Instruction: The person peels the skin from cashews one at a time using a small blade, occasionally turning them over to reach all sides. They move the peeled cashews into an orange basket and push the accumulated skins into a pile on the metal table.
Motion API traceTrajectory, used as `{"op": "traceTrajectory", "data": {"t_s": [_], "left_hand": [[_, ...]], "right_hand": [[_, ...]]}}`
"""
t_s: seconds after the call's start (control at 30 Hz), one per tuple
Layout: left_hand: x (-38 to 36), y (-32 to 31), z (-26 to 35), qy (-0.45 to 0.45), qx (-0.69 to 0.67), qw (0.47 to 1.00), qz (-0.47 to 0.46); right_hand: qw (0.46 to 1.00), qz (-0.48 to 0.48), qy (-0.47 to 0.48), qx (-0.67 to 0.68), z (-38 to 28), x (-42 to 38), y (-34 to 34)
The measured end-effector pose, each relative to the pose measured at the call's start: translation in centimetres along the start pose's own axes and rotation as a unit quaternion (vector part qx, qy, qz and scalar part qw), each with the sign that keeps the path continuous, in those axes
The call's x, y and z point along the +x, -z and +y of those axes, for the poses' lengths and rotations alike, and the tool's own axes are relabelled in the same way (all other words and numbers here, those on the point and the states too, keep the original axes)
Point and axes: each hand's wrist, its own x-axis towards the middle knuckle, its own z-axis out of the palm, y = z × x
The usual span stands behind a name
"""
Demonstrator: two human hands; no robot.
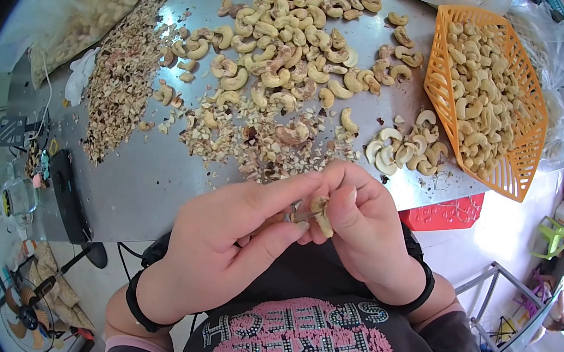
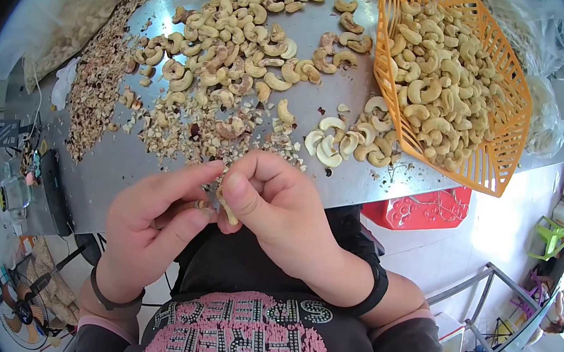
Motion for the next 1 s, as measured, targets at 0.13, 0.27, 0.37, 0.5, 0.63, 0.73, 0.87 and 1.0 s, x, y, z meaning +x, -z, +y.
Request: {"op": "traceTrajectory", "data": {"t_s": [0.13, 0.27, 0.37, 0.5, 0.63, 0.73, 0.87, 1.0], "left_hand": [[0.3, 0.1, 0.5, -0.012, 0.031, 0.999, -0.023], [0.2, 0.4, 0.4, -0.016, 0.039, 0.999, -0.026], [0.0, 0.3, 0.3, 0.001, 0.032, 0.999, -0.023], [-0.2, 0.6, 0.2, 0.02, -0.002, 1.0, 0.002], [-0.1, 0.4, 0.0, -0.011, 0.015, 1.0, 0.017], [-0.3, 0.5, 0.1, 0.023, 0.011, 1.0, 0.005], [-0.3, 0.3, -0.4, 0.008, 0.004, 1.0, 0.021], [-0.1, 0.7, -0.2, -0.006, 0.019, 1.0, 0.004]], "right_hand": [[1.0, 0.006, -0.017, -0.021, -0.1, -0.2, -0.1], [0.999, 0.011, -0.027, -0.038, -0.3, -0.4, 0.0], [0.998, 0.011, -0.042, -0.042, -0.5, -0.4, -0.2], [0.999, -0.011, -0.026, -0.017, -0.7, -0.3, -0.4], [0.995, -0.04, -0.089, 0.003, -1.5, -0.3, 0.3], [0.997, -0.011, -0.07, -0.023, -1.3, -0.4, -0.1], [0.997, 0.009, -0.04, -0.067, -1.5, -0.4, -0.8], [0.992, -0.002, -0.035, -0.121, -1.8, -0.6, -0.6]]}}
